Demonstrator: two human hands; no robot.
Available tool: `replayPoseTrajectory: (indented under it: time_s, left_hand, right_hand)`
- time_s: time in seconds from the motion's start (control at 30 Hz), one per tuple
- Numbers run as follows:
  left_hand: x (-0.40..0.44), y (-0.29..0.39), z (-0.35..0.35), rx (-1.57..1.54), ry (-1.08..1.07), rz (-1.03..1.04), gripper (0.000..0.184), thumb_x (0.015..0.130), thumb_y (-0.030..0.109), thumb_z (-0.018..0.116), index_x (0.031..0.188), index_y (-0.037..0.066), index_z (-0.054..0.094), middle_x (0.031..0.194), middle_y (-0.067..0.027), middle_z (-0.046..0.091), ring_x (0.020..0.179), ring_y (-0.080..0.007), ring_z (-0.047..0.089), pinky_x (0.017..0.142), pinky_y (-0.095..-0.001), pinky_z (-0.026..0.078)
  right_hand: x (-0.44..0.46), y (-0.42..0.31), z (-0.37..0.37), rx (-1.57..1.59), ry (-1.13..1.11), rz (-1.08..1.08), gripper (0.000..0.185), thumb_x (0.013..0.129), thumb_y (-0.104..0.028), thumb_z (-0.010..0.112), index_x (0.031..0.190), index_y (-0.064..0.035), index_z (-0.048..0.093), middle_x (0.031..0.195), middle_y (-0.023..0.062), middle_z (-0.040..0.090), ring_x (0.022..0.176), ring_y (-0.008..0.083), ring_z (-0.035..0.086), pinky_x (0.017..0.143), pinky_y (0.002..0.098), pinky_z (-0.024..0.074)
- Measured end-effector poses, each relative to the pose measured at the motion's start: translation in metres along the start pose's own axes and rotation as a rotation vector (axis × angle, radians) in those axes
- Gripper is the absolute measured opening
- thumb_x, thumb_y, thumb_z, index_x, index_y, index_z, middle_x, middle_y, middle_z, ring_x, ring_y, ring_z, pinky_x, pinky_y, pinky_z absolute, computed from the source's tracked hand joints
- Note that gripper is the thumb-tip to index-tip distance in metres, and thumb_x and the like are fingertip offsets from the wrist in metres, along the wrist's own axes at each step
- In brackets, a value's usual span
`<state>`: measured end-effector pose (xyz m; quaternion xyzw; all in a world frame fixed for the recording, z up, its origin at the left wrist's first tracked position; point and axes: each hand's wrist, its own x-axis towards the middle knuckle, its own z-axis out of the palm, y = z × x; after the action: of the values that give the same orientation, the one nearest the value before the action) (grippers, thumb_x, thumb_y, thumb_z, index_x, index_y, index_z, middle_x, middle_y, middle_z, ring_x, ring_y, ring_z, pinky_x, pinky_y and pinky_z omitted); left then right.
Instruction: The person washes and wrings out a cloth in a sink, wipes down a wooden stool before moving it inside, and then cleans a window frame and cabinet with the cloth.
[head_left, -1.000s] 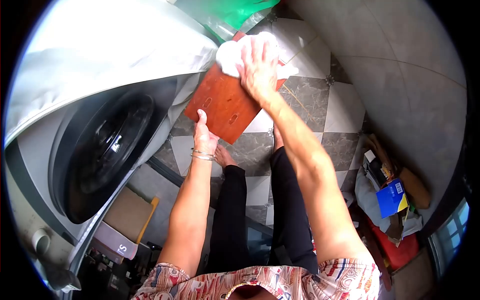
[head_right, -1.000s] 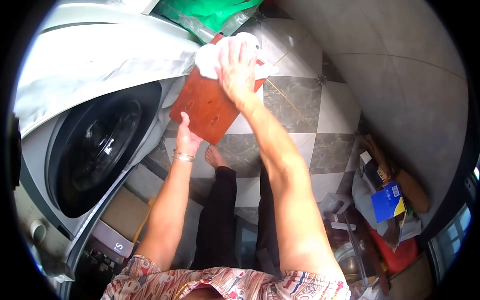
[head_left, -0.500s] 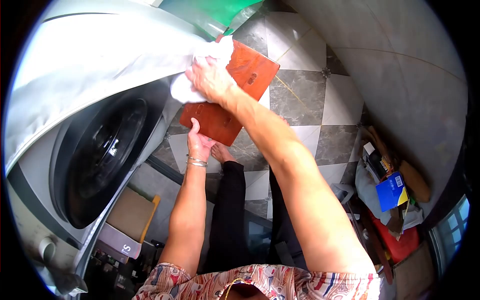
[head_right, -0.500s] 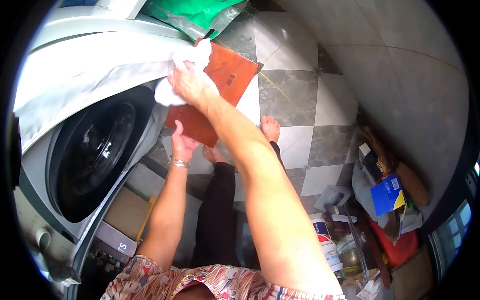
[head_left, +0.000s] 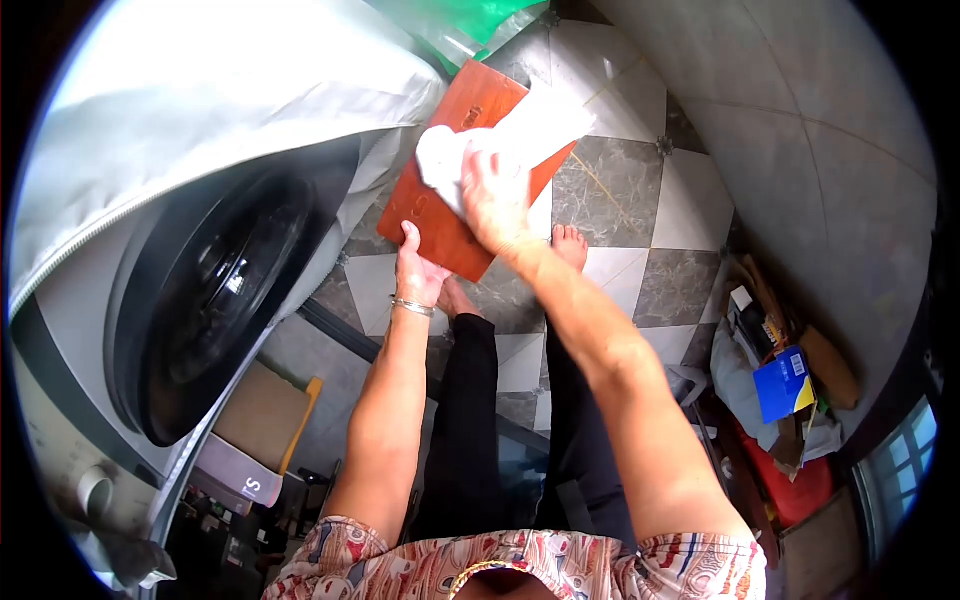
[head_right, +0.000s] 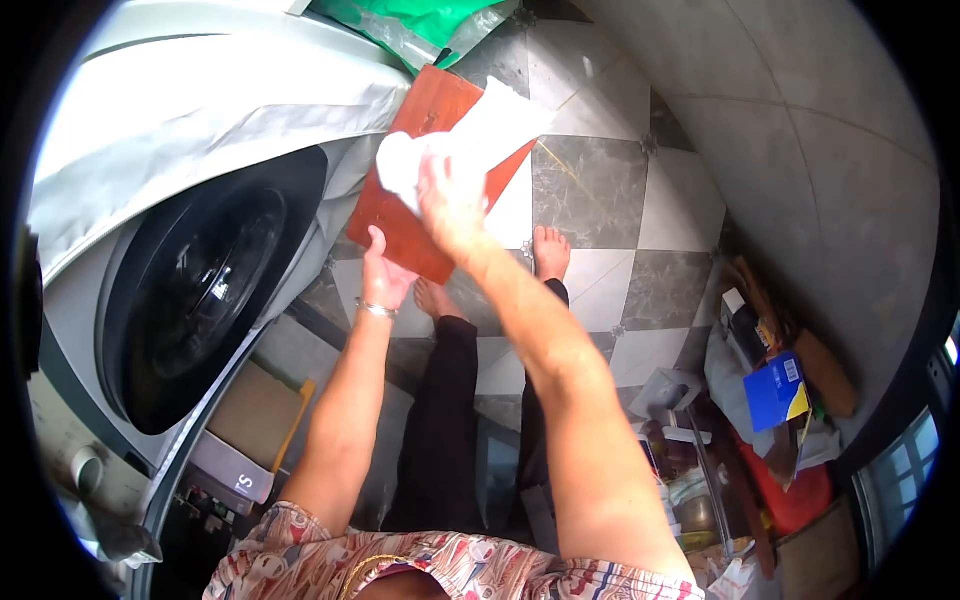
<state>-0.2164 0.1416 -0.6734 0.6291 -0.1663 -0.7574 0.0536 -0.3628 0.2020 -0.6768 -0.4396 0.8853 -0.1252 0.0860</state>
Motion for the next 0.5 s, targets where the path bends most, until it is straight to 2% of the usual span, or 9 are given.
replayPoseTrajectory:
  time_s: [0.13,0.2,0.23,0.27,0.3,0.33,0.37,0.4,0.5]
  left_hand:
    - [0.004,-0.016,-0.021,-0.269,-0.186,0.269,0.062,0.091,0.043,0.031,0.143,0.012,0.022,0.144,-0.0054,0.030,0.131,-0.0231,0.030,0.107,-0.0392,0.025]
    - [0.017,-0.022,-0.045,-0.615,-1.021,0.237,0.063,0.089,0.046,0.031,0.143,0.014,0.023,0.144,-0.0049,0.030,0.130,-0.0234,0.031,0.107,-0.0396,0.024]
    - [0.003,-0.021,-0.028,-0.737,-0.959,0.176,0.067,0.090,0.058,0.018,0.139,0.015,0.033,0.139,-0.0062,0.038,0.128,-0.0293,0.035,0.105,-0.0470,0.027]
    - [-0.001,-0.014,-0.022,-0.377,-0.221,0.123,0.073,0.088,0.064,0.020,0.139,0.014,0.032,0.141,-0.0062,0.037,0.129,-0.0298,0.034,0.106,-0.0479,0.026]
    - [0.002,-0.015,-0.020,-0.324,-0.157,0.136,0.076,0.086,0.067,0.022,0.140,0.013,0.030,0.142,-0.0077,0.034,0.130,-0.0304,0.032,0.105,-0.0500,0.025]
    - [0.007,-0.014,-0.018,-0.270,-0.094,0.156,0.080,0.084,0.070,0.024,0.140,0.013,0.028,0.144,-0.0091,0.032,0.131,-0.0310,0.030,0.105,-0.0521,0.024]
    - [0.012,-0.011,-0.022,-0.283,0.034,0.024,0.086,0.080,0.074,0.029,0.138,0.012,0.031,0.140,-0.0096,0.037,0.126,-0.0316,0.036,0.103,-0.0530,0.026]
    - [0.011,-0.010,-0.016,-0.323,0.148,0.026,0.082,0.081,0.070,0.034,0.136,0.010,0.033,0.137,-0.0117,0.039,0.126,-0.0329,0.036,0.102,-0.0532,0.028]
    - [0.003,-0.004,-0.015,-0.151,-0.022,0.062,0.074,0.084,0.061,0.044,0.136,0.009,0.033,0.137,-0.0121,0.040,0.126,-0.0338,0.036,0.101,-0.0543,0.029]
  right_hand:
    - [-0.052,-0.081,0.018,0.370,-0.150,-0.055,0.053,0.073,-0.017,0.054,0.121,0.0043,0.046,0.103,0.0132,0.048,0.102,0.0284,0.048,0.077,0.0447,0.0428]
    - [-0.048,-0.086,0.026,0.266,-0.181,-0.277,0.053,0.073,-0.017,0.055,0.120,0.0055,0.046,0.104,0.0156,0.047,0.100,0.0316,0.050,0.083,0.0440,0.0440]
    - [-0.028,-0.081,0.021,0.529,-0.572,-0.149,0.048,0.076,-0.015,0.052,0.120,0.0055,0.046,0.105,0.0166,0.046,0.098,0.0327,0.053,0.084,0.0397,0.0465]
    - [-0.019,-0.066,0.044,0.015,-0.082,-0.589,0.043,0.079,-0.011,0.048,0.121,0.0002,0.046,0.108,0.0141,0.046,0.097,0.0314,0.055,0.082,0.0379,0.0500]
    - [-0.003,-0.049,0.033,0.478,-0.199,-0.283,0.040,0.081,-0.010,0.045,0.121,-0.0059,0.048,0.111,0.0099,0.047,0.103,0.0292,0.053,0.079,0.0358,0.0524]
    - [0.028,-0.033,-0.001,0.577,-0.449,-0.114,0.040,0.081,-0.012,0.047,0.120,-0.0097,0.050,0.110,0.0066,0.048,0.109,0.0274,0.051,0.076,0.0347,0.0533]
    - [0.044,-0.021,0.029,0.486,0.013,-0.231,0.039,0.078,-0.011,0.050,0.117,-0.0075,0.051,0.106,0.0070,0.049,0.105,0.0272,0.051,0.070,0.0365,0.0541]
    - [0.067,-0.007,0.019,0.329,-0.012,-0.207,0.039,0.075,-0.010,0.053,0.114,-0.0058,0.052,0.104,0.0087,0.050,0.098,0.0277,0.053,0.064,0.0399,0.0536]
    - [0.096,0.039,0.006,0.045,0.151,-0.114,0.041,0.072,-0.012,0.056,0.113,-0.0066,0.051,0.100,0.0106,0.051,0.089,0.0281,0.054,0.060,0.0417,0.0493]
